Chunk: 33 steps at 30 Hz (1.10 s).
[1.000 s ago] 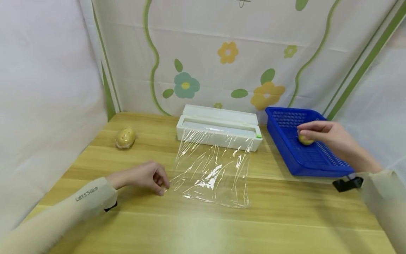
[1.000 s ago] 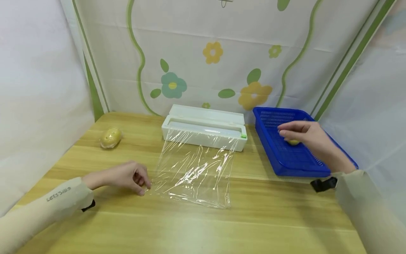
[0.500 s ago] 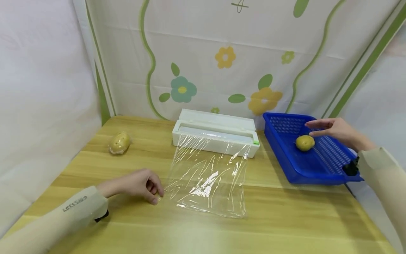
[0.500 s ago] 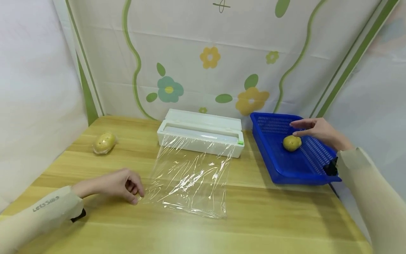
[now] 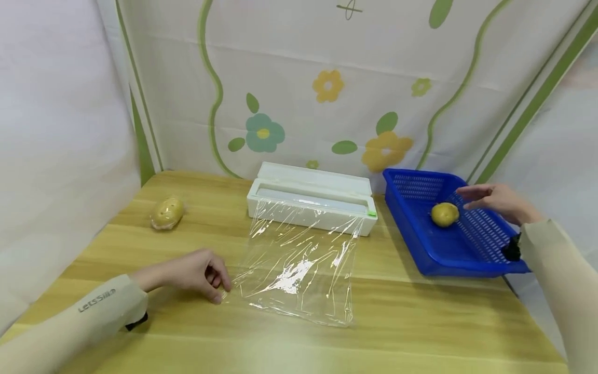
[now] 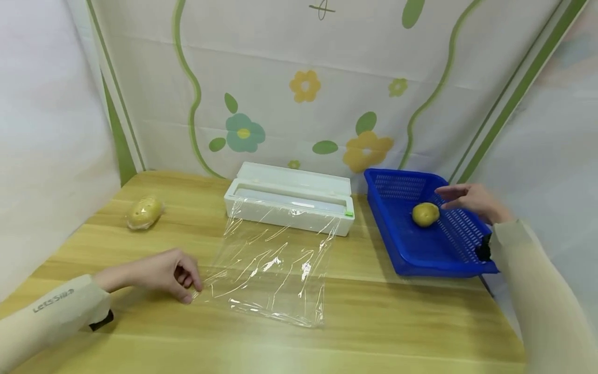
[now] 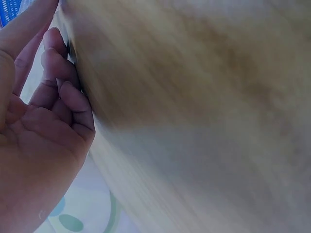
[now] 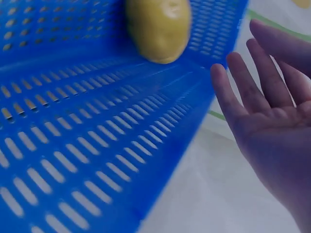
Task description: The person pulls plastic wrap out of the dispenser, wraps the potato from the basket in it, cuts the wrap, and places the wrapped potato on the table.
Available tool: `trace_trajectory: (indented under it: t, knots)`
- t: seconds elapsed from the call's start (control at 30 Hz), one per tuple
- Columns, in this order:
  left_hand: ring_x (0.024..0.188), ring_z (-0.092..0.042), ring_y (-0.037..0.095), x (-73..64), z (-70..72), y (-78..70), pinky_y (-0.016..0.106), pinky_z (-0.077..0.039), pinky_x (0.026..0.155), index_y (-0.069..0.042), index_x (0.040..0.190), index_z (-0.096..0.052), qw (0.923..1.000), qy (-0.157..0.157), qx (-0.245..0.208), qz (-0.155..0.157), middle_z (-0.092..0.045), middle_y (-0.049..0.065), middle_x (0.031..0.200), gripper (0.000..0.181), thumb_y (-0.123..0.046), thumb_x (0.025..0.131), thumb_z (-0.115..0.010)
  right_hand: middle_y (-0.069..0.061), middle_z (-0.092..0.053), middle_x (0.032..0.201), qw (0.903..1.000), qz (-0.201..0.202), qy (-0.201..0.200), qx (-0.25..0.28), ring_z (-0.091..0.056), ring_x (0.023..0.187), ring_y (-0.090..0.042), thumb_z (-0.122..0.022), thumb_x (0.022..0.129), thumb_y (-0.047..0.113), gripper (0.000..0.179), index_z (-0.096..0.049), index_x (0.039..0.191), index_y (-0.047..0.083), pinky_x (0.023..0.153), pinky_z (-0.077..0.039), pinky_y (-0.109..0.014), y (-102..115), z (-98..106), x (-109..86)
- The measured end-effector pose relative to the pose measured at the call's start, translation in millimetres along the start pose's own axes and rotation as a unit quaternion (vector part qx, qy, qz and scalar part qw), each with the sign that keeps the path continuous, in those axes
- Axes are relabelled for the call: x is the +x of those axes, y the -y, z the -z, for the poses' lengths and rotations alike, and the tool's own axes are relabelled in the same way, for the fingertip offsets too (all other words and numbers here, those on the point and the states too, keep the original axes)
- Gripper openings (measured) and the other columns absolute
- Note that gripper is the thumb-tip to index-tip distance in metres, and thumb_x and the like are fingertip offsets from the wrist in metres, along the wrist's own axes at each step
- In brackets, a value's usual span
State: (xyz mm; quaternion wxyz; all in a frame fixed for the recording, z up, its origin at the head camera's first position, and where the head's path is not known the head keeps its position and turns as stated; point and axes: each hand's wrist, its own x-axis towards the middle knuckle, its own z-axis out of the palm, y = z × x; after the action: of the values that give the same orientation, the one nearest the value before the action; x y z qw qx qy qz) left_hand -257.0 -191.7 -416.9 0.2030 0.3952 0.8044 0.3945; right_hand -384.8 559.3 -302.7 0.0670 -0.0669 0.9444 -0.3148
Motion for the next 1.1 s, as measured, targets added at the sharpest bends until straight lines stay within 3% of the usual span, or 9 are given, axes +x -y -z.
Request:
trace_trajectory:
  t: [0.1,0.17,0.33,0.43,0.57,0.73,0.83,0.97,1.1]
  knots:
    - [0.069,-0.056,0.008,-4.3,-0.1,-0.1,0.024,-0.049,0.060,-0.019,0.092,-0.077,0.9999,-0.007,-0.002,0.009,-0.064,0.000,0.079,0.020,-0.023,0.075,-0.087,-0.004,-0.056,0.135,0.9993,0.011,0.036,0.001,-0.056,0.103,0.006,-0.076,0.088,0.017,0.067,-0.045,0.145,0.001,0.086,-0.051,-0.031,-1.6,-6.0,9.7]
    - [0.070,-0.057,0.009,-3.9,0.8,0.7,0.025,-0.049,0.061,-0.020,0.093,-0.077,0.9999,-0.005,0.000,0.012,-0.064,-0.001,0.079,0.020,-0.024,0.075,-0.087,-0.009,-0.054,0.138,0.9984,0.012,0.056,0.004,-0.055,0.112,-0.002,-0.075,0.088,0.014,0.068,-0.043,0.146,0.000,0.086,-0.050,-0.029,-6.6,-10.0,12.4]
    - [0.071,-0.057,0.009,-3.5,2.7,2.8,0.025,-0.049,0.061,-0.019,0.094,-0.077,1.0000,-0.001,-0.005,0.006,-0.064,-0.001,0.080,0.021,-0.024,0.076,-0.086,-0.032,-0.039,0.144,0.9966,0.009,0.082,-0.001,-0.038,0.131,-0.046,-0.070,0.088,0.003,0.067,-0.038,0.146,-0.007,0.092,-0.049,-0.044,-17.0,-22.3,22.7]
    - [0.071,-0.057,0.008,-3.9,2.6,3.6,0.024,-0.049,0.061,-0.019,0.094,-0.078,0.9999,0.001,-0.013,-0.001,-0.064,0.000,0.080,0.020,-0.024,0.077,-0.086,-0.036,-0.038,0.142,0.9961,0.009,0.077,-0.043,-0.036,0.129,-0.053,-0.070,0.087,0.000,0.067,-0.037,0.145,-0.011,0.090,-0.049,-0.049,-22.4,-28.7,28.5]
    - [0.071,-0.058,0.008,-4.0,1.6,4.0,0.024,-0.050,0.061,-0.018,0.094,-0.078,0.9998,0.001,-0.022,-0.003,-0.064,0.001,0.081,0.021,-0.025,0.077,-0.086,-0.036,-0.046,0.136,0.9956,0.024,0.054,-0.073,-0.046,0.119,-0.052,-0.075,0.085,0.003,0.066,-0.043,0.139,-0.014,0.083,-0.053,-0.042,-19.8,-36.3,34.3]
    - [0.070,-0.057,0.009,-4.9,2.4,3.4,0.024,-0.049,0.060,-0.018,0.093,-0.078,0.9997,-0.001,-0.023,0.006,-0.064,0.001,0.080,0.021,-0.026,0.075,-0.086,-0.027,-0.061,0.122,0.9951,0.043,0.034,-0.082,-0.061,0.103,-0.035,-0.084,0.079,0.023,0.067,-0.057,0.132,-0.008,0.077,-0.053,-0.029,-2.5,-52.3,41.6]
    - [0.070,-0.056,0.009,-3.9,3.0,2.9,0.024,-0.049,0.060,-0.019,0.092,-0.078,0.9997,-0.001,-0.021,0.010,-0.064,0.001,0.079,0.020,-0.026,0.075,-0.087,-0.023,-0.062,0.123,0.9937,0.055,0.044,-0.088,-0.062,0.105,-0.033,-0.085,0.078,0.032,0.071,-0.058,0.133,-0.004,0.082,-0.053,-0.036,8.1,-62.9,48.7]
    - [0.070,-0.056,0.009,-2.0,2.6,3.9,0.024,-0.049,0.061,-0.020,0.090,-0.079,0.9998,0.002,-0.013,0.011,-0.063,0.000,0.079,0.018,-0.027,0.075,-0.087,-0.026,-0.055,0.133,0.9912,0.071,0.084,-0.074,-0.055,0.117,-0.040,-0.083,0.080,0.033,0.075,-0.053,0.139,-0.002,0.092,-0.047,-0.051,20.5,-75.5,58.1]
    - [0.070,-0.056,0.008,-1.8,2.3,5.4,0.024,-0.049,0.061,-0.020,0.090,-0.079,0.9998,0.007,-0.012,0.012,-0.063,0.000,0.079,0.017,-0.027,0.076,-0.086,-0.027,-0.052,0.136,0.9887,0.077,0.104,-0.075,-0.054,0.117,-0.040,-0.085,0.078,0.032,0.076,-0.053,0.139,-0.001,0.091,-0.047,-0.052,26.3,-84.7,63.7]
